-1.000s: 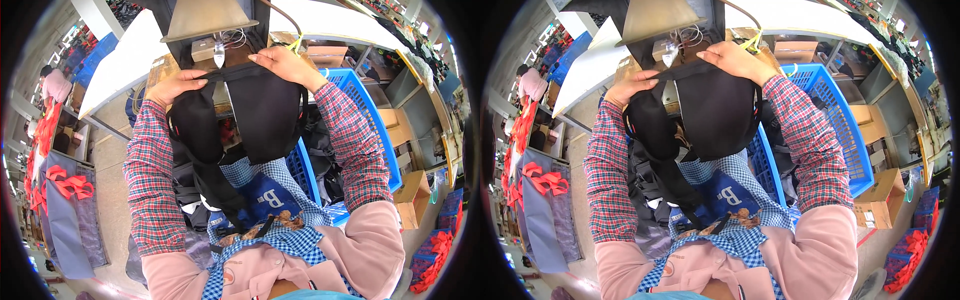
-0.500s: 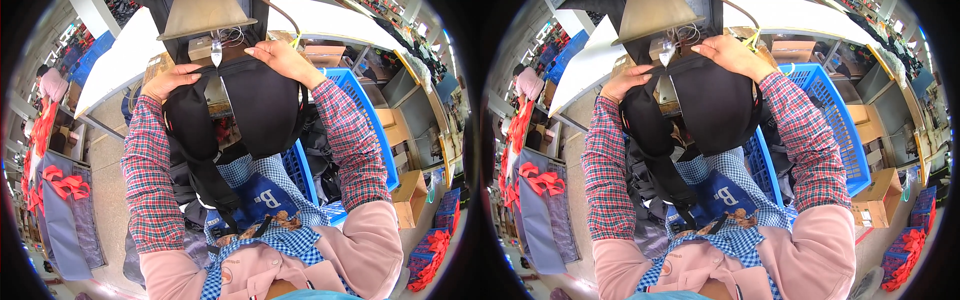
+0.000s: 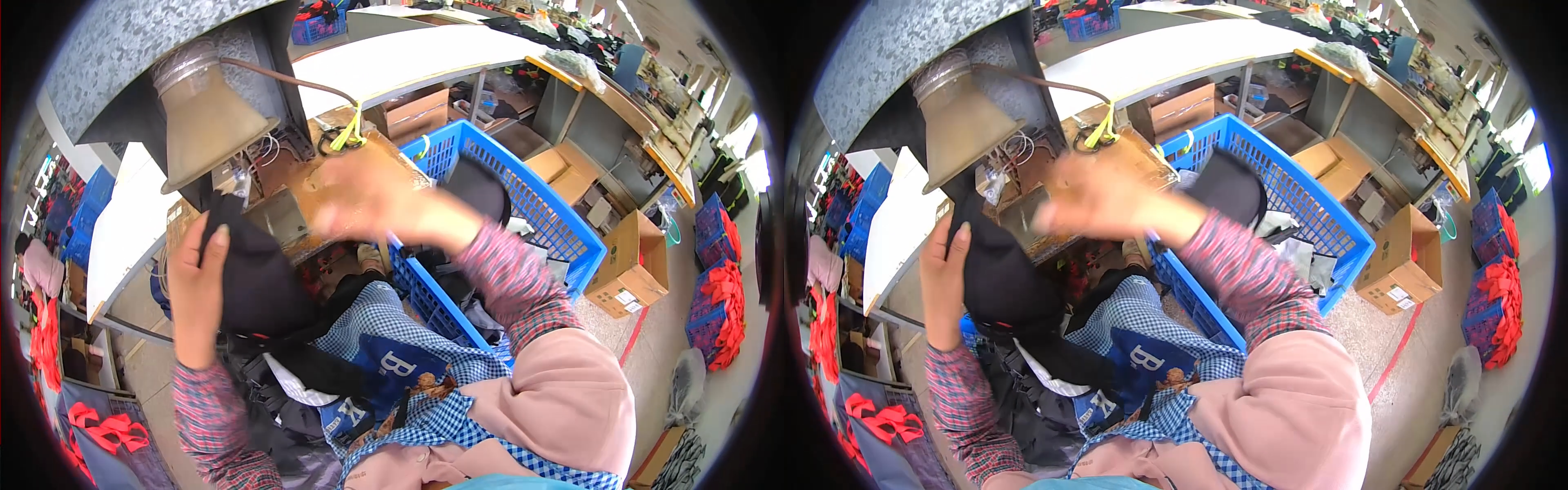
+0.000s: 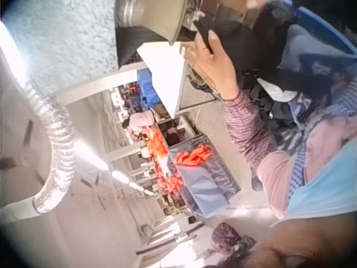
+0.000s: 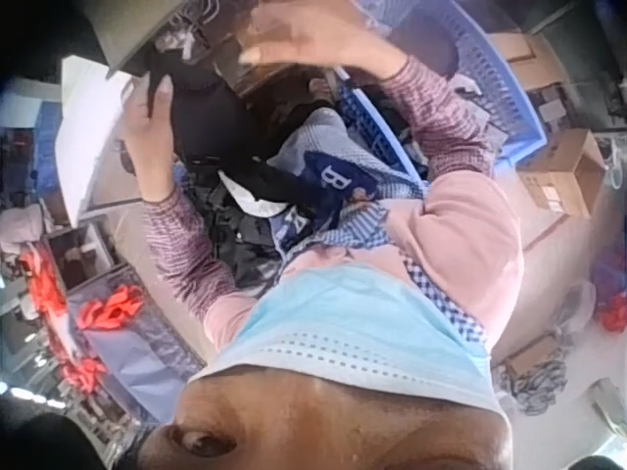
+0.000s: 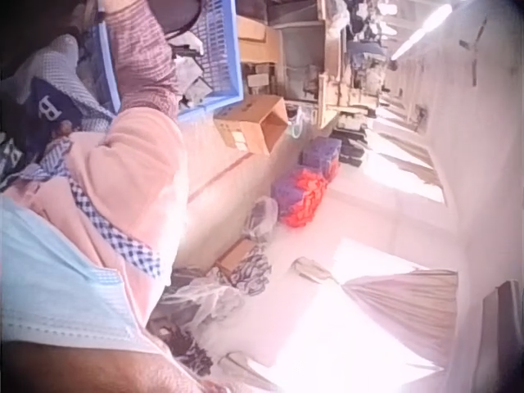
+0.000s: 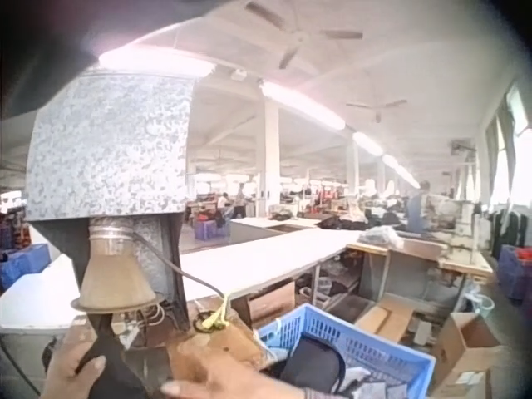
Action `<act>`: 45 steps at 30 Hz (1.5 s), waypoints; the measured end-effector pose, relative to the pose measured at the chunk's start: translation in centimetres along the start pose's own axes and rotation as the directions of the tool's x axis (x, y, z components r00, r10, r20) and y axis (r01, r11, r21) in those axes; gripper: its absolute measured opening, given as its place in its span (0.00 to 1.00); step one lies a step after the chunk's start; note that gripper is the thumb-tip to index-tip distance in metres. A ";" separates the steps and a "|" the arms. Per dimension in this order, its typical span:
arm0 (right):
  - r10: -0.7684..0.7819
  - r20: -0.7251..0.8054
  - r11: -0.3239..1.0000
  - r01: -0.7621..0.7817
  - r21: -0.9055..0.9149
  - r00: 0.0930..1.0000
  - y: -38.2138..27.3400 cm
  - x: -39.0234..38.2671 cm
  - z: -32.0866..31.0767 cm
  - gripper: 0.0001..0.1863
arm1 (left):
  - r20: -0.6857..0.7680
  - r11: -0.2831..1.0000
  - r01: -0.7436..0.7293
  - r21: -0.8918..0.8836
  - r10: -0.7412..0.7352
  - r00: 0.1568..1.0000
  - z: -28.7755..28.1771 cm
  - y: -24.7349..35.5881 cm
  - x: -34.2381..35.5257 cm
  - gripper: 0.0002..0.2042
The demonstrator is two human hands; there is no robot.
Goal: The person is sewing and assembling black fabric components, likely for bags or backpacks, using an industrial sewing machine at a workbench.
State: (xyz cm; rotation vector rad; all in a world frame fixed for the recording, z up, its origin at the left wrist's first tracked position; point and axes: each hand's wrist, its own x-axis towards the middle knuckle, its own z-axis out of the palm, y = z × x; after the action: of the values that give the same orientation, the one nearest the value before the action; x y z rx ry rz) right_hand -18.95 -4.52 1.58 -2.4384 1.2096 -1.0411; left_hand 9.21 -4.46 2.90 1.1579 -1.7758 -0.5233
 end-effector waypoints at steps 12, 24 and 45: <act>0.061 -0.295 0.809 0.125 0.574 0.954 -6.2 -4.0 -0.7 0.16 | 0.776 0.927 0.327 -0.183 -0.068 0.627 3.2 0.9 -10.4 0.19; 0.140 -0.815 0.356 0.739 0.572 0.563 -6.6 -4.2 -17.5 0.20 | 0.358 0.695 0.119 -0.709 0.209 0.910 7.7 20.7 -0.8 0.12; -0.227 -0.579 -0.067 0.581 0.811 0.783 5.8 -13.1 -9.0 0.14 | 0.929 0.918 0.153 -0.366 0.371 -0.004 13.4 13.2 -2.8 0.21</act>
State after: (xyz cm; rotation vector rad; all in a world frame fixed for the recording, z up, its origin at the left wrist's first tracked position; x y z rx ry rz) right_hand -33.95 2.77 -1.16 -1.3705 -0.4794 -1.6113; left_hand -8.37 2.45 4.91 0.0906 -2.7139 -1.9128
